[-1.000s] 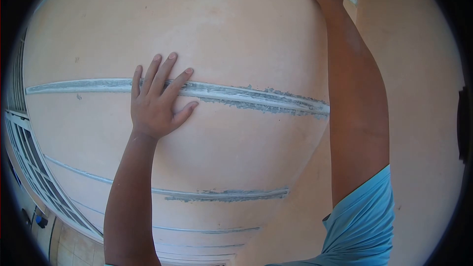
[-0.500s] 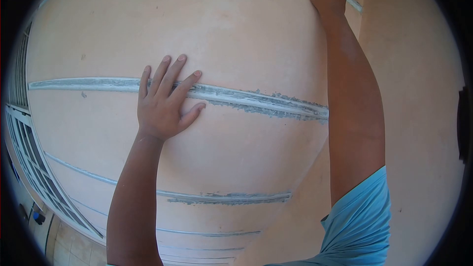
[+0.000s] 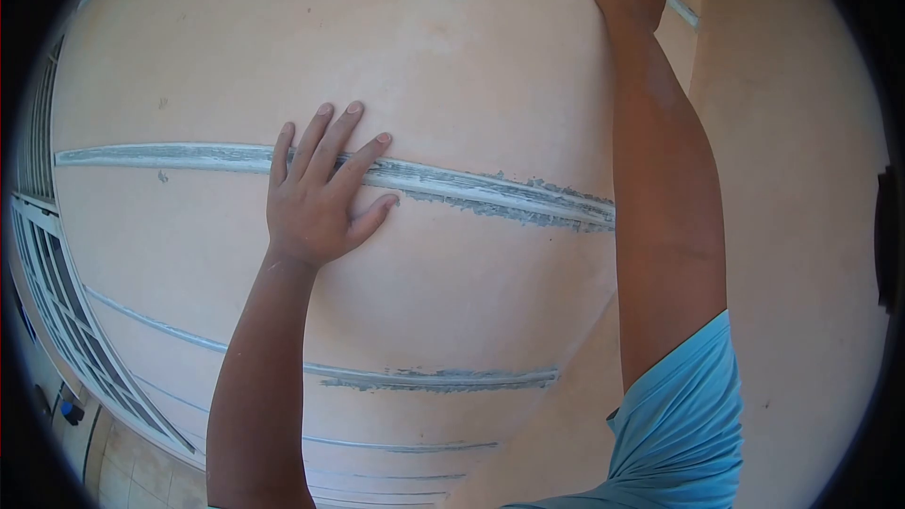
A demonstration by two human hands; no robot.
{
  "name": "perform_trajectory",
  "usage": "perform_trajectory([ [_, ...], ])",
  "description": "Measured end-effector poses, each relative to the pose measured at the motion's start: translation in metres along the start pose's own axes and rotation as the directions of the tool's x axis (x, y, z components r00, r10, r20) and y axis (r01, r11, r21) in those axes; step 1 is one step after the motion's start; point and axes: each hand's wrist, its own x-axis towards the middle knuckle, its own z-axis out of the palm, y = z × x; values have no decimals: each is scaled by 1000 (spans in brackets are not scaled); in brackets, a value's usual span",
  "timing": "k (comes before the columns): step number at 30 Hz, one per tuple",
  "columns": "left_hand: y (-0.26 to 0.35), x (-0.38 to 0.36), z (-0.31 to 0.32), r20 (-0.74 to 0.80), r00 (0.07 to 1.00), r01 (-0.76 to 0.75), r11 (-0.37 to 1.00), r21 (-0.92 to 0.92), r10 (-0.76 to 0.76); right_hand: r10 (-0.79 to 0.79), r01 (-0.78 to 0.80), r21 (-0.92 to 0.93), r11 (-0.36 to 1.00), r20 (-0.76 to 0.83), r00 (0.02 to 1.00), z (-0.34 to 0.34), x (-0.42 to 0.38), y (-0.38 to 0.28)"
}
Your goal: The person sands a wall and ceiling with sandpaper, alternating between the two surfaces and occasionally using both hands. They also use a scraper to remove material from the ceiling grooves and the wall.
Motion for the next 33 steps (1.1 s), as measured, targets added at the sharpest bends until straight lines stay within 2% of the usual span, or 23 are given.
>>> perform_trajectory([
  [1,0,0,0,0,1000,-2,1000,1,2,-22,16,-86,996,-60,998,5,2,8],
  [5,-1,0,1,-18,1000,-8,1000,-6,8,-36,32,-58,998,-74,997,-7,-7,0],
  [7,-3,1,1,-20,1000,-11,1000,-4,11,3,1,-41,999,104,995,-16,-6,-13],
  [8,-2,0,1,-17,1000,-12,1000,-3,12,5,0,-43,999,107,994,-21,-4,-17],
  [10,-2,0,1,-9,1000,-12,1000,-1,12,-25,70,-207,976,212,977,-30,0,-21],
  [11,-2,0,0,-3,1000,-10,1000,6,10,-22,66,-207,976,211,977,-26,3,-15],
  [13,-1,1,0,-2,1000,-8,1000,9,8,-83,135,-322,937,171,982,-13,10,0],
  [14,-1,0,0,-2,1000,-5,1000,7,5,-80,132,-320,938,171,982,-12,7,1],
  [16,-1,0,0,-6,1000,-8,1000,3,8,39,-39,40,998,-10,999,-10,0,4],
  [17,-2,0,1,-14,1000,-10,1000,-2,10,38,-37,44,998,-13,999,-3,-2,11],
  [19,-3,0,1,-22,1000,-9,1000,7,9,-165,126,-214,969,-174,971,15,-1,29],
  [20,-2,0,2,-14,1000,-9,1000,1,9,-162,123,-214,969,-177,971,8,2,21],
  [22,-2,-1,-1,-2,1000,-11,1000,-4,11,-78,110,-159,981,195,978,-19,1,-4],
  [26,-2,0,1,-19,1000,-15,1000,5,15,14,24,-215,976,172,985,-18,-7,-6],
  [28,-2,0,1,-21,1000,-17,1000,-3,17,175,-139,-332,933,80,981,-8,-3,-2],
  [29,-2,1,0,-24,1000,-15,1000,-15,15,171,-137,-325,936,77,982,-12,-3,-8],
  [31,-3,0,0,-23,1000,-6,1000,-15,6,120,-118,-53,992,40,992,-20,-4,-17],
  [32,-3,0,0,-14,1000,-6,1000,-21,6,116,-114,-51,992,38,993,-16,-3,-15],
  [33,-2,-1,0,-14,1000,-6,1000,-23,6,6,4,-155,988,68,998,-11,-5,-9],
])
